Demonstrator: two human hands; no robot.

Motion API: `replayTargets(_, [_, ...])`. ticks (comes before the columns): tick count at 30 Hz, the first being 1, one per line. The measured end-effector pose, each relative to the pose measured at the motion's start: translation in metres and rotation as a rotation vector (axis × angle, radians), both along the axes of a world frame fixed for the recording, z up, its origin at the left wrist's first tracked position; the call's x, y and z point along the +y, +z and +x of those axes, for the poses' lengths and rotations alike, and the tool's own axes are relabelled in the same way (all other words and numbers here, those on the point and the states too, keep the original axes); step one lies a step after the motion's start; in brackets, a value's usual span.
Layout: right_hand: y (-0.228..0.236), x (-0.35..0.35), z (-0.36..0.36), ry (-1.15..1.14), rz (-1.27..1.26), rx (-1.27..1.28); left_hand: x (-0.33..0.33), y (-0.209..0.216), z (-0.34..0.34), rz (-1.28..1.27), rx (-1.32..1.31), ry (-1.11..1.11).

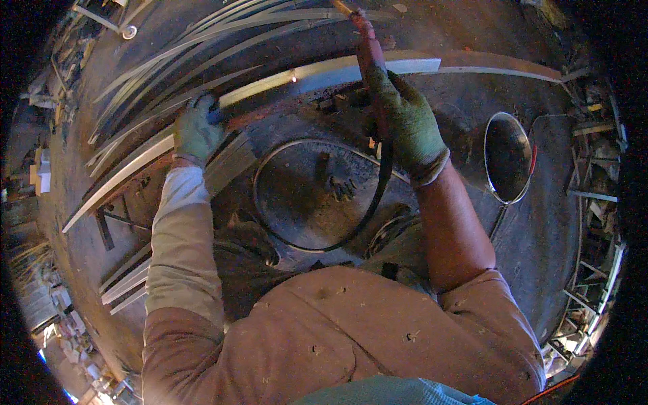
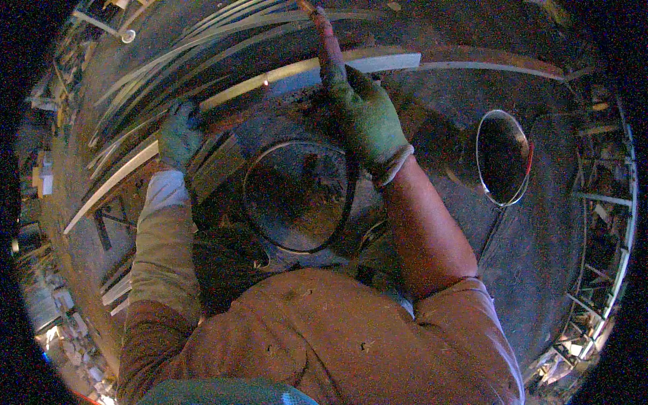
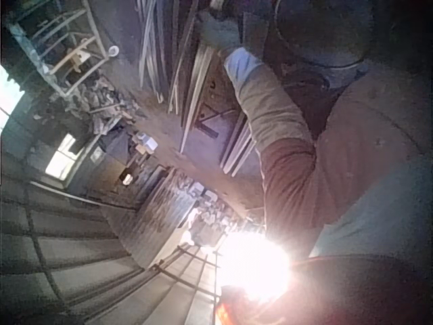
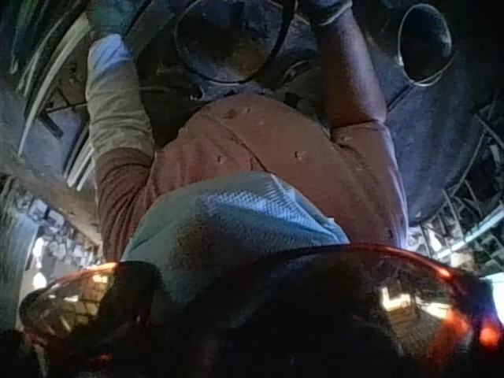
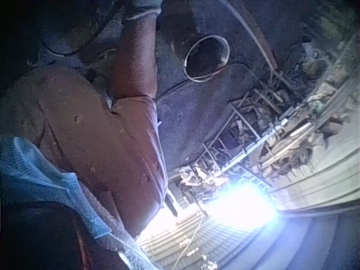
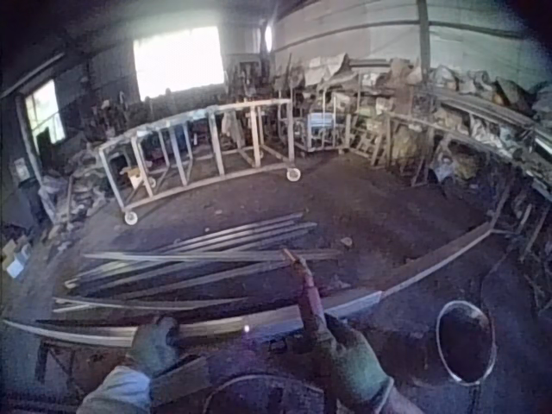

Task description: The person welds metal bars into a curved frame using a welding torch. They repeatedly position bars, tack weld them, and adjust alignment while working in a cluttered workshop.

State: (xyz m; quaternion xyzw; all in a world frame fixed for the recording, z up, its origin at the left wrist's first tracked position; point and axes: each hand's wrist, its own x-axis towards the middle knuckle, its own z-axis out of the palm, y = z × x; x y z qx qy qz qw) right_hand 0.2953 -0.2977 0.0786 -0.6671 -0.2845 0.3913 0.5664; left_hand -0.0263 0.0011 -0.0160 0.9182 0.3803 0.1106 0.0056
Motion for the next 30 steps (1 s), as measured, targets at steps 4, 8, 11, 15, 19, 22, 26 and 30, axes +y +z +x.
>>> replayTargets(4, [-0.003, 0.0, -0.002, -0.022, -0.003, 0.04, 0.011, -0.006, -0.011, 0.089, -0.127, -0.074])
replayTargets(8, [-0.008, -0.002, -0.001, -0.04, 0.032, 0.02, 0.019, -0.013, -0.012, 0.042, -0.124, -0.09])
replayTargets(11, [0.003, 0.001, -0.005, -0.028, 0.011, 0.105, 0.029, -0.02, -0.017, 0.054, -0.094, -0.062])
replayTargets(15, [0.005, -0.003, -0.005, -0.023, 0.012, 0.136, 0.019, 0.001, 0.002, 0.011, -0.04, 0.036])
replayTargets(19, [-0.001, -0.003, -0.001, -0.016, -0.018, 0.068, 0.024, 0.002, -0.003, 0.026, -0.025, 0.041])
replayTargets(22, [0.001, -0.002, -0.005, -0.034, -0.001, 0.137, 0.016, 0.004, 0.001, -0.135, -0.084, 0.131])
replayTargets(26, [0.007, 0.0, -0.011, -0.024, 0.03, 0.177, 0.032, -0.016, -0.02, 0.008, -0.014, 0.016])
replayTargets(30, [0.004, 0.001, -0.014, -0.027, 0.027, 0.159, 0.009, 0.003, -0.003, 0.007, 0.091, 0.088])
